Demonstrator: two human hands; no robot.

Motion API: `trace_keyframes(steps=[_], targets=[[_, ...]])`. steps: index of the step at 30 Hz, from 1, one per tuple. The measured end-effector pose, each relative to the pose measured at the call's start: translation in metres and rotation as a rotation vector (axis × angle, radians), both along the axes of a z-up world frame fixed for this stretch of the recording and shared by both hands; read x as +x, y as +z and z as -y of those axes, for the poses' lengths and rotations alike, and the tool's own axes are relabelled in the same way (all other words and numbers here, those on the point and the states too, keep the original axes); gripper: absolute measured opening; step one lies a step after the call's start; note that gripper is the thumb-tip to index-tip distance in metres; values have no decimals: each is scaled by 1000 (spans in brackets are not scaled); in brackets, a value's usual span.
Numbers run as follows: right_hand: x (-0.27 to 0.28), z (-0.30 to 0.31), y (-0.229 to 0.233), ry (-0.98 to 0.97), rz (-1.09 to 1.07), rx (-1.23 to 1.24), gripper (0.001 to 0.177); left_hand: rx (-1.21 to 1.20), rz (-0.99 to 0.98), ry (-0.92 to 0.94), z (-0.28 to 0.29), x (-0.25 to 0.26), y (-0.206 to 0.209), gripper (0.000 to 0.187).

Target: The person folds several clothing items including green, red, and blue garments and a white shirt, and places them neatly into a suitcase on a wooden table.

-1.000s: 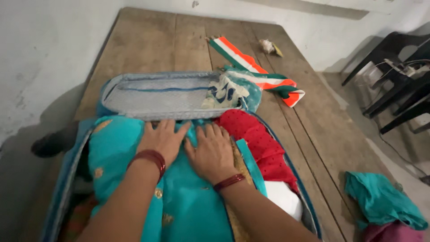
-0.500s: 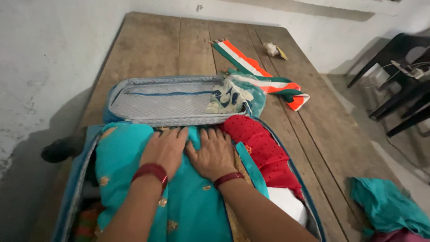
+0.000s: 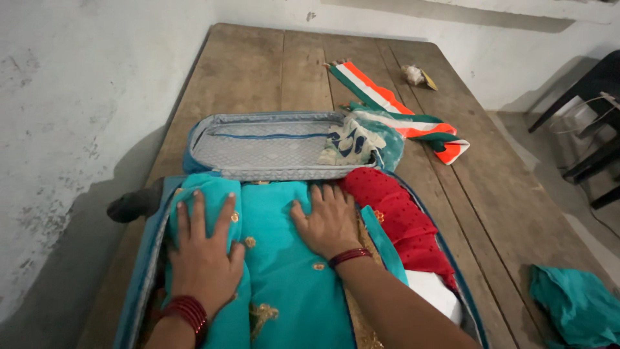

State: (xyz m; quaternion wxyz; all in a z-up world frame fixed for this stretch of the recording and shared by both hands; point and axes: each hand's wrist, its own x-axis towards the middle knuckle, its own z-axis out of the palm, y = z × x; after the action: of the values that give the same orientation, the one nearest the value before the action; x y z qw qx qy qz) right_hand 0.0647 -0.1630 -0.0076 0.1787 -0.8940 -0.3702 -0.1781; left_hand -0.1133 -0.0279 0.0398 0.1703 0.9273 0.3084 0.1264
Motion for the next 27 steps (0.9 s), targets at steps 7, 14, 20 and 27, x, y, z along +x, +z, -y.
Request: trace_keyframes(steps=[7,14,20,27], targets=[[-6,1,9,9,-4,-3,53,57,268,-58,-19,-8,-38,73],[-24,-6,42,128,93,198,50,7,341,131,0,-19,-21,81],[-28,-11,47,-76,-181,103,74,18,162,346,14,-16,8,97],[-16,62,39,-22,-23,289,71,78,123,304,23,-15,6,97]])
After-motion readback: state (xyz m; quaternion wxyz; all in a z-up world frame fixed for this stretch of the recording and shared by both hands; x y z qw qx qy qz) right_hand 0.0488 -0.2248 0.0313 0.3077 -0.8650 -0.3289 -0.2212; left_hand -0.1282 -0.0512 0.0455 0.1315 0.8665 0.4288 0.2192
